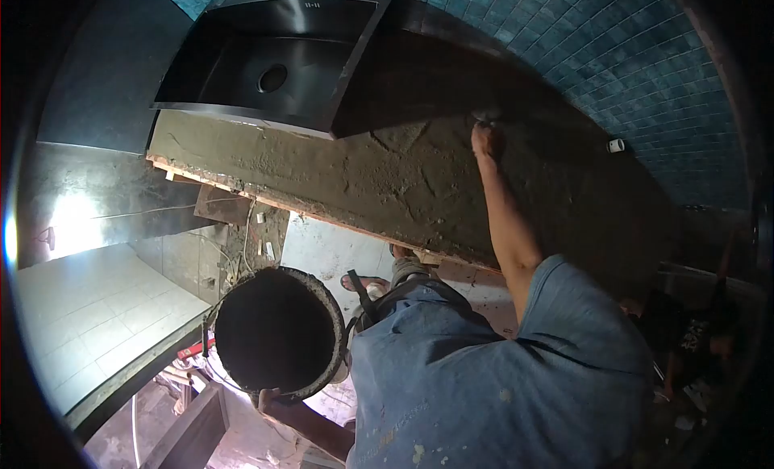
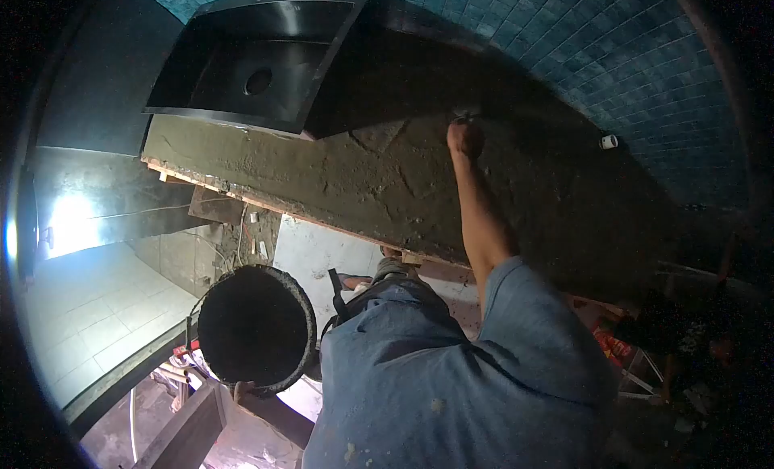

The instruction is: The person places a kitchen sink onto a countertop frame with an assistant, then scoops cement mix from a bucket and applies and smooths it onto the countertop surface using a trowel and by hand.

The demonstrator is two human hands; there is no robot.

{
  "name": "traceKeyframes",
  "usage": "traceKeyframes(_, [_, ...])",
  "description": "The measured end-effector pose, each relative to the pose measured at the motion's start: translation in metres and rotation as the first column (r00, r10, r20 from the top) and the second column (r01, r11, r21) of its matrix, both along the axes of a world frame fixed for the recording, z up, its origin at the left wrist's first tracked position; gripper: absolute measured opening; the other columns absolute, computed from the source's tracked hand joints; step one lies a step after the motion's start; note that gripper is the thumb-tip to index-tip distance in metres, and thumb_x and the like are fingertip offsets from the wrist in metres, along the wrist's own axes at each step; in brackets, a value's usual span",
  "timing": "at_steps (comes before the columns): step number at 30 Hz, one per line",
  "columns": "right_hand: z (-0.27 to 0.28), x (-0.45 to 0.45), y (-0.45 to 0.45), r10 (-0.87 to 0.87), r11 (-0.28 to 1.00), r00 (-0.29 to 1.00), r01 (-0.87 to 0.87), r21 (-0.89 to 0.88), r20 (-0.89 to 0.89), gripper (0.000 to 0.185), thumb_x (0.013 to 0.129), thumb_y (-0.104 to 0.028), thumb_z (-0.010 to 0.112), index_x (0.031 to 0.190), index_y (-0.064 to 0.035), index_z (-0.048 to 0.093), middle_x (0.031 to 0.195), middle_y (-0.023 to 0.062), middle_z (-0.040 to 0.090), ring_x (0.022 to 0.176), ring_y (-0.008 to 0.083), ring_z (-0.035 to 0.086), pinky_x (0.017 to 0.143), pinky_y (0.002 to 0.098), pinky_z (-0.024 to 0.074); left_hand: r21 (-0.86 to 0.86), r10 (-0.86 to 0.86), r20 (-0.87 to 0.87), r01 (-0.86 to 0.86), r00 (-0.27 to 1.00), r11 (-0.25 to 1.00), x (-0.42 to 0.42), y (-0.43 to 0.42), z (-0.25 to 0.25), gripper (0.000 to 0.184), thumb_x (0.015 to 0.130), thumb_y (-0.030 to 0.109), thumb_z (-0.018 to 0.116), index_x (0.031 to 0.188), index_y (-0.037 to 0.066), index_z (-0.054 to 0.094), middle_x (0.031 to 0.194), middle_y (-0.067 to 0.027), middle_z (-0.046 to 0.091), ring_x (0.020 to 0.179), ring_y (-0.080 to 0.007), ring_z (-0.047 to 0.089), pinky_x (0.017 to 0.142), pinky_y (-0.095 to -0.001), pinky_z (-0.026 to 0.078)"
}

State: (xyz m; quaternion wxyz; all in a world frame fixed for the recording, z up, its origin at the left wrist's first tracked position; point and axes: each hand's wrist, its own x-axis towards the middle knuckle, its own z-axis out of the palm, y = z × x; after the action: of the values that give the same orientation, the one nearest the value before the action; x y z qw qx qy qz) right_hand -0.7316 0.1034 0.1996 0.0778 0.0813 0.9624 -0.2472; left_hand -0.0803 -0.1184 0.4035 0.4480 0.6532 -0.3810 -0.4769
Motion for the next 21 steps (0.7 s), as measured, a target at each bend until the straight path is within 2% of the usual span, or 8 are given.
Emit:
traceKeyframes(5, [0.008,0.103,-0.059,0.313,0.942,0.947,-0.319,-0.104,-0.067,0.045,0.09,-0.037,0.06,0.121,-0.0053,0.062,0.117,0.0223,0.065,0.11,0.0407,0.061,0.091,0.0472,0.0492,-0.15,-0.14,-0.053,0.131,0.989,0.98,0.016,-0.016,-0.023,0.024,0.059,0.009,0.057,0.08,-0.002,0.057,0.087,-0.011,0.06,0.079,-0.0177,0.057,0.07,-0.0262,0.046])
traceKeyframes(7, [0.014,0.114,-0.063,0.345,0.939,0.939,-0.345,-0.009,-0.001,0.044,0.091,-0.038,0.059,0.121,-0.0062,0.061,0.115,0.0225,0.065,0.109,0.0405,0.062,0.092,0.0463,0.0495,-0.306,-0.128,0.307,0.225,0.943,0.925,0.001,-0.004,-0.018,0.014,0.061,0.008,0.055,0.073,0.001,0.054,0.079,-0.0063,0.055,0.075,-0.0145,0.054,0.067,-0.025,0.044])
traceKeyframes(8, [0.019,0.109,-0.056,0.279,0.96,0.955,-0.276,-0.039,0.104,0.046,0.091,-0.038,0.059,0.125,-0.0064,0.06,0.116,0.0218,0.066,0.108,0.0398,0.062,0.092,0.0454,0.0499,-0.25,-0.094,0.344,0.187,0.934,0.95,-0.008,-0.005,-0.01,0.012,0.061,0.008,0.054,0.071,0.002,0.053,0.078,-0.0055,0.054,0.074,-0.014,0.053,0.066,-0.0249,0.043])
traceKeyframes(11, [0.029,0.102,-0.009,0.058,0.998,0.996,-0.06,-0.033,-0.074,0.043,0.092,-0.035,0.058,0.119,-0.0021,0.061,0.11,0.024,0.067,0.104,0.041,0.063,0.087,0.0464,0.0516,-0.278,-0.161,0.378,0.278,0.912,0.919,-0.008,-0.008,-0.01,0.005,0.063,0.007,0.053,0.066,0.005,0.049,0.076,-0.0042,0.053,0.07,-0.013,0.052,0.066,-0.0244,0.043])
traceKeyframes(13, [0.052,0.096,0.013,0.008,1.0,0.996,-0.01,0.022,0.087,0.043,0.091,-0.035,0.059,0.117,-0.0017,0.061,0.107,0.025,0.067,0.102,0.043,0.063,0.086,0.0468,0.0521,-0.265,-0.244,0.357,0.348,0.902,0.899,0.009,-0.01,-0.018,0.004,0.068,0.004,0.054,0.069,0.005,0.05,0.082,-0.0077,0.055,0.076,-0.0154,0.054,0.069,-0.0267,0.044])
traceKeyframes(17, [0.006,0.086,-0.003,-0.022,0.998,0.992,0.014,-0.068,-0.121,0.044,0.089,-0.036,0.061,0.119,-0.003,0.062,0.103,0.0259,0.067,0.098,0.0461,0.063,0.085,0.048,0.0526,-0.283,-0.392,0.46,0.55,0.797,0.786,0.03,-0.019,-0.03,0.004,0.076,0.0,0.056,0.079,0.004,0.055,0.097,-0.0155,0.058,0.088,-0.0207,0.059,0.074,-0.0313,0.047])
traceKeyframes(19, [0.015,0.079,-0.018,0.154,0.987,0.986,-0.157,-0.031,-0.062,0.045,0.088,-0.04,0.06,0.12,-0.0083,0.063,0.112,0.0248,0.066,0.106,0.0451,0.061,0.089,0.0506,0.0506,-0.314,-0.409,0.54,0.627,0.735,0.713,0.043,-0.023,-0.039,0.005,0.076,0.0,0.054,0.08,0.004,0.055,0.098,-0.0151,0.058,0.087,-0.0202,0.059,0.074,-0.0307,0.047])
traceKeyframes(21, [-0.011,0.06,-0.007,0.102,0.995,0.983,-0.104,-0.006,-0.151,0.049,0.089,-0.044,0.058,0.124,-0.0085,0.062,0.116,0.0242,0.065,0.112,0.0416,0.06,0.092,0.0497,0.0492,-0.296,-0.413,0.486,0.59,0.77,0.751,0.054,-0.033,-0.051,0.006,0.077,0.0,0.051,0.081,0.003,0.055,0.099,-0.0139,0.058,0.085,-0.0196,0.057,0.074,-0.0299,0.047])
